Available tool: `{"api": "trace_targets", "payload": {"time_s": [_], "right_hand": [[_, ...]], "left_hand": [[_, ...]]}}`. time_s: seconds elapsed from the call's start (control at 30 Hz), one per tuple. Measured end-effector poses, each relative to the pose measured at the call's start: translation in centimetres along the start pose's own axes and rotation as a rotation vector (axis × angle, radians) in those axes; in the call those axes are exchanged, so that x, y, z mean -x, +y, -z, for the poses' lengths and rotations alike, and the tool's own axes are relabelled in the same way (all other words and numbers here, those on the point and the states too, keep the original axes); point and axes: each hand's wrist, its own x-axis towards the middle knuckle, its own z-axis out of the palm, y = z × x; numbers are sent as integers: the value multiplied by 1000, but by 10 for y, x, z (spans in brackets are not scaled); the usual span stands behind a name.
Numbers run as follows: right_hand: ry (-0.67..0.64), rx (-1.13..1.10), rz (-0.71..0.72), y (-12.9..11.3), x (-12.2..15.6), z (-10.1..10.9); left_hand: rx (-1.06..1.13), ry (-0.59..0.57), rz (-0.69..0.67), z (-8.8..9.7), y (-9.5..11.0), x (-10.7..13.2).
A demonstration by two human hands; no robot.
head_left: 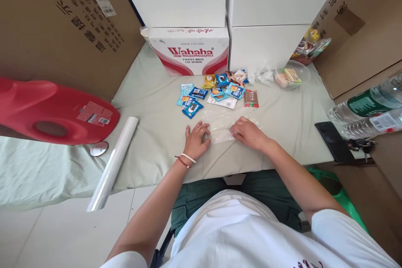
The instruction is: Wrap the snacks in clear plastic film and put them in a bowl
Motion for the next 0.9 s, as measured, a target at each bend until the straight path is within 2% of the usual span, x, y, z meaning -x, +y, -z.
{"api": "trace_targets", "payload": {"time_s": [0.13, 0.23, 0.3, 0.37, 0.43, 0.5, 0.57, 0.67, 0.83, 0.9], "right_hand": [[127, 100, 142, -20, 58, -15], [115, 106, 191, -35, 97, -42], [99, 77, 170, -43, 115, -56], [81, 37, 129, -50, 127, -60], [72, -58, 115, -56, 133, -51], [105, -195, 94, -57, 133, -33], [191, -259, 15, -53, 126, -14], [243, -126, -109, -35, 102, -3], [-16, 32, -177, -13, 60, -27], [-110, 40, -216, -15, 55, -37]], "left_hand": [[34, -30, 43, 3, 3, -2], [-2, -46, 45, 3, 8, -5], [-56, -58, 40, 2, 12, -6], [-106, -69, 41, 1, 15, -7], [-137, -86, 47, 0, 17, -8], [-140, -108, 51, 0, 17, -8], [-109, -110, 52, 1, 15, -6], [-51, -18, 37, 3, 13, 1], [-166, 320, 10, -1, 27, 28], [-212, 384, 22, -4, 38, 39]]}}
